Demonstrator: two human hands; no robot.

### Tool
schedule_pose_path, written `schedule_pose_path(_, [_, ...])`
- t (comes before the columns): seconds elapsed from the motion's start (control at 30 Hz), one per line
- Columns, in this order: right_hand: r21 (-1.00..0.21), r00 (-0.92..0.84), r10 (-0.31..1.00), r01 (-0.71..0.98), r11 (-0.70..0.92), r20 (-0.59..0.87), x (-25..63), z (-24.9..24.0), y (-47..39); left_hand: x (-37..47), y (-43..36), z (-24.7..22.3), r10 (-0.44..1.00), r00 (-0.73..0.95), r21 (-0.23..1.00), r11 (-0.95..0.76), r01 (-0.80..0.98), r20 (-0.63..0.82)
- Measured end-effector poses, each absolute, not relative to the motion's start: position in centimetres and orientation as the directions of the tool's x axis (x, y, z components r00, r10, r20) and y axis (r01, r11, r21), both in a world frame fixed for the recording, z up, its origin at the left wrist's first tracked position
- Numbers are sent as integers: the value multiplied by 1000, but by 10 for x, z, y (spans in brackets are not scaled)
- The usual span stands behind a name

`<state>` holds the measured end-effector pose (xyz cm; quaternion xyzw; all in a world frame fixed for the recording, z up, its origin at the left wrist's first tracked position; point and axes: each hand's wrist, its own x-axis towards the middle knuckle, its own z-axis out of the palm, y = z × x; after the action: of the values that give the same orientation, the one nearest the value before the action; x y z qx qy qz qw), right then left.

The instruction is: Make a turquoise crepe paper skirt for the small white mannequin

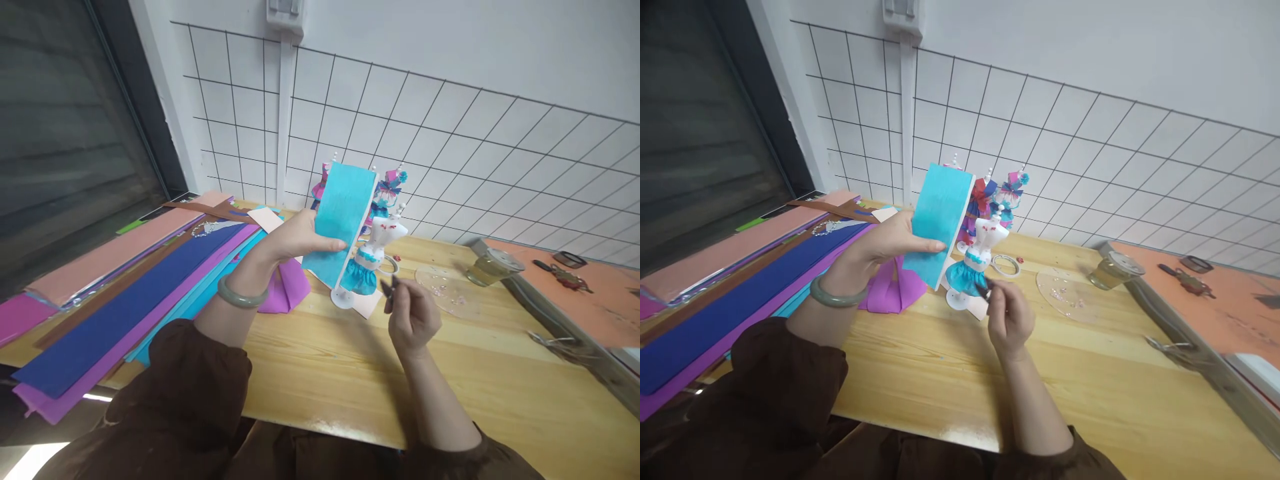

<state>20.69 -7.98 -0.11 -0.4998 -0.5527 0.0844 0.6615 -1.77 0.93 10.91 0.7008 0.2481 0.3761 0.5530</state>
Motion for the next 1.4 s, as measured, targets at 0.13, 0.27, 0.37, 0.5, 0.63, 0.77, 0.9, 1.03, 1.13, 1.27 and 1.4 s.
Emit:
schedule_pose_path(0.13, [-394, -263, 625, 585, 709, 735, 181, 4, -87, -18, 1, 115, 750, 612, 958, -281, -52, 253])
schedule_pose_path(0.27, [-395, -592, 750, 639, 660, 296, 157, -4, -85, -19, 1, 115, 772, 608, 975, -223, -13, 185])
schedule_pose_path(0.37, [-398, -619, 773, 680, 616, 138, 147, -16, -82, -19, 4, 113, 764, 624, 978, -206, -2, 163])
schedule_pose_path(0.5, [-376, -617, 774, 690, 618, 141, 145, -19, -82, -19, 3, 114, 706, 691, 975, -222, 7, 156])
schedule_pose_path(0.63, [-322, -627, 747, 676, 662, 220, 143, -16, -84, -19, -1, 116, 630, 764, 968, -250, 29, 140])
schedule_pose_path(0.77, [-267, -633, 682, 631, 729, 366, 145, -17, -82, -21, 4, 112, 579, 809, 953, -290, 86, 103])
schedule_pose_path(0.9, [-184, -526, 598, 639, 747, 604, 154, -18, -77, -22, 9, 107, 530, 846, 922, -353, 161, 55])
schedule_pose_path(1.03, [-137, -384, 438, 604, 785, 813, 165, -12, -79, -22, 10, 107, 477, 879, 892, -400, 212, 4])
schedule_pose_path(1.13, [-206, -170, 348, 544, 813, 922, 171, -5, -83, -23, 9, 108, 444, 896, 886, -409, 217, -15])
schedule_pose_path(1.27, [-418, 123, 402, 370, 830, 907, 176, -1, -84, -19, 8, 108, 433, 901, 864, -439, 245, -35])
schedule_pose_path(1.4, [-588, 59, 600, 292, 754, 798, 175, -5, -82, -5, 3, 103, 382, 922, 800, -533, 275, -62])
